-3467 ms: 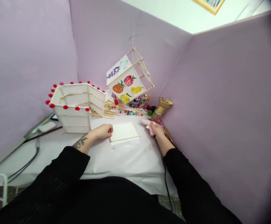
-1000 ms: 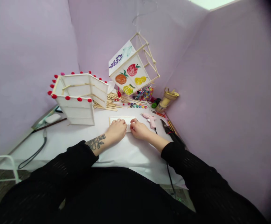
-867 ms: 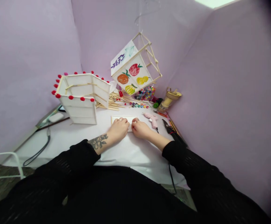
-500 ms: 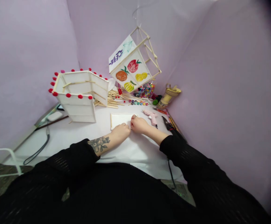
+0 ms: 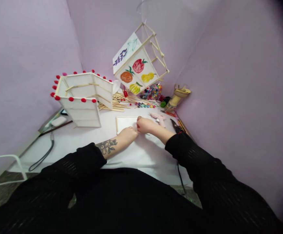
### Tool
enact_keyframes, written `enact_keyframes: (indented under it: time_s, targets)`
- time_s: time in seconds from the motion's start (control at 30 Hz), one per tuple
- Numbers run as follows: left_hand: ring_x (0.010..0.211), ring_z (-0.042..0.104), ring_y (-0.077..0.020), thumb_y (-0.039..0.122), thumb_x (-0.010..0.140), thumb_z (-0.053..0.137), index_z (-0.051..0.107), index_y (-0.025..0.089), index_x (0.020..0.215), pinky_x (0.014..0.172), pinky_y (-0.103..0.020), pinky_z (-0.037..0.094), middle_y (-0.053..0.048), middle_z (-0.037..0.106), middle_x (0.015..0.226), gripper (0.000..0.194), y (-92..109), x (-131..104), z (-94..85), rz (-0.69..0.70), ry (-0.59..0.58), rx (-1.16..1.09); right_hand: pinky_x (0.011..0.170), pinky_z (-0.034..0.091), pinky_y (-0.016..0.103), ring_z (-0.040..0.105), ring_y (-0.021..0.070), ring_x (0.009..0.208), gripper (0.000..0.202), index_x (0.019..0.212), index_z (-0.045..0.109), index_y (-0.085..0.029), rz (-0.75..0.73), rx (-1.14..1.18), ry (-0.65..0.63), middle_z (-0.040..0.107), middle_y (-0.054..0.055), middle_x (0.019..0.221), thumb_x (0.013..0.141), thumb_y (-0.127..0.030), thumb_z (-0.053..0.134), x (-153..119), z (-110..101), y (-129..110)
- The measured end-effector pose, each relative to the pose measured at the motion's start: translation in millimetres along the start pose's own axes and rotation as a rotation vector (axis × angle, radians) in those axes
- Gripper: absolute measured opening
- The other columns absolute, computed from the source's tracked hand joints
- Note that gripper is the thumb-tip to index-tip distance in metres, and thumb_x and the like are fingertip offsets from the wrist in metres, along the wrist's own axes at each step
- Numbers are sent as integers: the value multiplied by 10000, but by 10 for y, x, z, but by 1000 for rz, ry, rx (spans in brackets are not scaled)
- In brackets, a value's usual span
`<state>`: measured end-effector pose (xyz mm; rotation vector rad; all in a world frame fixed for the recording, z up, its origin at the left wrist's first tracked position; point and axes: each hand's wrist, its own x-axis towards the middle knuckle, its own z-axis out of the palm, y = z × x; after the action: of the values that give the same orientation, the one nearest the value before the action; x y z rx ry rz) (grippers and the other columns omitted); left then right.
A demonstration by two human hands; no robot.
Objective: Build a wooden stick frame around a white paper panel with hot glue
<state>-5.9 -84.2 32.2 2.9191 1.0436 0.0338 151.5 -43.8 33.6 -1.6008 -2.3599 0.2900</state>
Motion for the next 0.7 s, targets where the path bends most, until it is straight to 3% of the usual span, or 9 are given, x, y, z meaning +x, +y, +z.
enact_keyframes:
  time_s: [0.1,0.17,0.23,0.33,0.5,0.63,0.7]
  targets:
    - [866,658,-217,34,848,436,689,95,874,825,-314,477,-119,697,834,262,-40,10,-6,20,-6,40,712,451,293,620,196,765,181,730,602,-156,14,-61,-28,645,116,957,649,4,575,-140,-151,48]
    - [865,664,-228,53,838,459,688,104,855,814,-321,480,-125,698,832,235,-75,14,7,24,6,24,726,444,276,608,182,799,214,790,582,-168,41,-21,-5,645,85,921,673,1,522,-286,-173,43]
    - [867,668,-241,75,842,461,678,108,863,802,-333,480,-132,697,834,221,-99,16,23,26,26,-12,687,440,260,600,166,752,248,886,534,-177,67,100,18,643,42,826,698,-22,488,-441,-102,3]
    - [850,675,-247,97,873,421,619,86,1049,770,-332,476,-136,701,849,265,-86,13,26,-58,63,-99,649,435,260,593,161,701,327,1032,429,-185,67,265,78,643,18,800,733,-56,446,-601,109,-81]
    - [861,678,-259,127,914,370,490,57,1211,747,-333,468,-158,699,922,327,2,19,-9,-196,70,-181,638,418,270,597,187,741,282,1045,373,-198,74,242,160,650,52,847,786,-110,439,-562,344,-155]
    - [845,674,-257,164,919,393,496,71,1179,725,-325,465,-141,698,894,294,-53,12,-50,-192,57,-204,610,395,263,590,192,716,257,1037,382,-195,97,162,85,656,61,827,800,-130,457,-450,327,-181]
    - [823,668,-244,198,909,435,528,103,1114,714,-315,467,-115,696,864,244,-156,-11,-90,-186,124,-255,618,395,258,587,182,709,287,1043,393,-195,91,155,39,661,51,831,780,-101,458,-421,297,-183]
